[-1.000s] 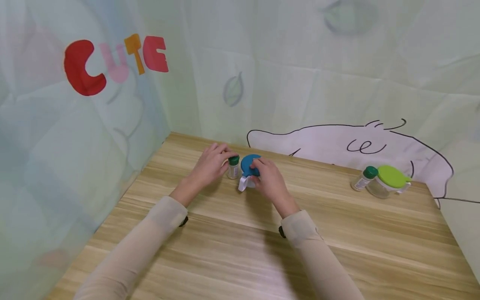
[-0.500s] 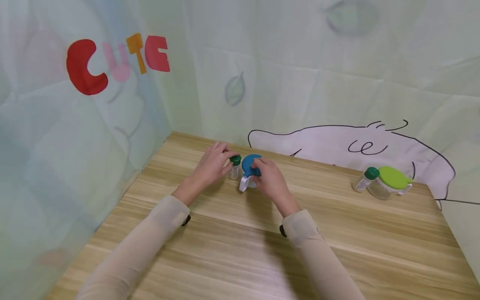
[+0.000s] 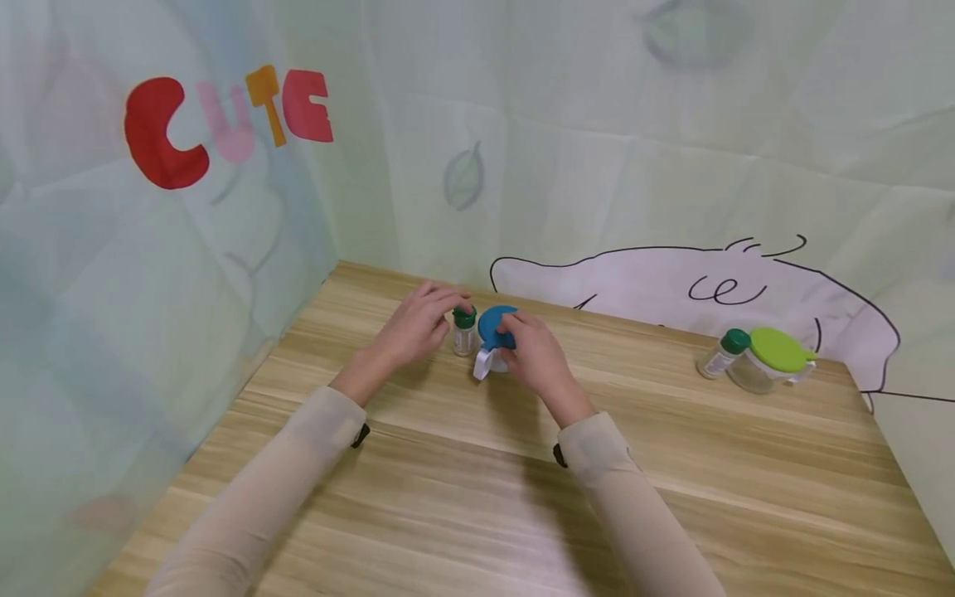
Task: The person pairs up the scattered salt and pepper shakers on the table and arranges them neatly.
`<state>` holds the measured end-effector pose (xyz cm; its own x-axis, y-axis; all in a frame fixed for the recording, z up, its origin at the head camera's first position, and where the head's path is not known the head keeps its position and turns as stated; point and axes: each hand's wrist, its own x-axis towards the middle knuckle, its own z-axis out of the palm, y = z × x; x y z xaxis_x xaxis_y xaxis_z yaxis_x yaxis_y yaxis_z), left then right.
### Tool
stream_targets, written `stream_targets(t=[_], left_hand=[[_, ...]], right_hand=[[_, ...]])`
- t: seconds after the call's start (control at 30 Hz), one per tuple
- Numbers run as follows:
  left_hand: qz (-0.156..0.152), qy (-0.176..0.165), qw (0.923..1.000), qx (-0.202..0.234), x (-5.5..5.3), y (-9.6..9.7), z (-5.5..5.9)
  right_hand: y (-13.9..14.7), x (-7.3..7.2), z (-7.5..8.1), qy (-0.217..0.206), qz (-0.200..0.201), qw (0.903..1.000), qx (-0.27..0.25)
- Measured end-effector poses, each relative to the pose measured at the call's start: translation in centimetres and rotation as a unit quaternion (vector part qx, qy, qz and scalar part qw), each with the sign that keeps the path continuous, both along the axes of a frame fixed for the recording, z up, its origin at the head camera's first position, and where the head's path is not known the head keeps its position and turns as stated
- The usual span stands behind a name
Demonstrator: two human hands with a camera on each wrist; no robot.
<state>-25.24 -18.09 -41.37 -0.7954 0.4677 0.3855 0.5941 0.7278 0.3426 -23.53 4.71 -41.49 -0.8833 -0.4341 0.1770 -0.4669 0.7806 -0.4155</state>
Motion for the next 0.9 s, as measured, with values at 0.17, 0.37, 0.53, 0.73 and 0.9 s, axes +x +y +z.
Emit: stream_targets(t=[0.17,0.37,0.53,0.73,0.9], left_hand=[[-0.005,-0.017,0.9998,0.004,-0.07,-0.19,0.08],[0.003,-0.038,0.9992,0.011,-0.17,-0.24,-0.12],[0.01,-0.048,0.9988,0.007,-0.15,-0.35,-0.16],[0.017,-0.048,0.9987,-0.005,-0.04,-0.13,0.07],[0.022,-0.031,0.9992,-0.01,0.04,0.15,0.22]], right_hand=[[-0.02,-0.17,0.08,-0.001,-0.003,1.0,0.001],[-0.09,-0.18,-0.17,-0.019,-0.01,0.9998,-0.001],[-0.01,-0.06,-0.28,-0.021,-0.008,0.9997,-0.006],[0.27,-0.07,-0.25,-0.023,-0.002,0.9997,-0.011],[0.53,-0.25,-0.09,-0.028,0.01,0.9994,-0.015]])
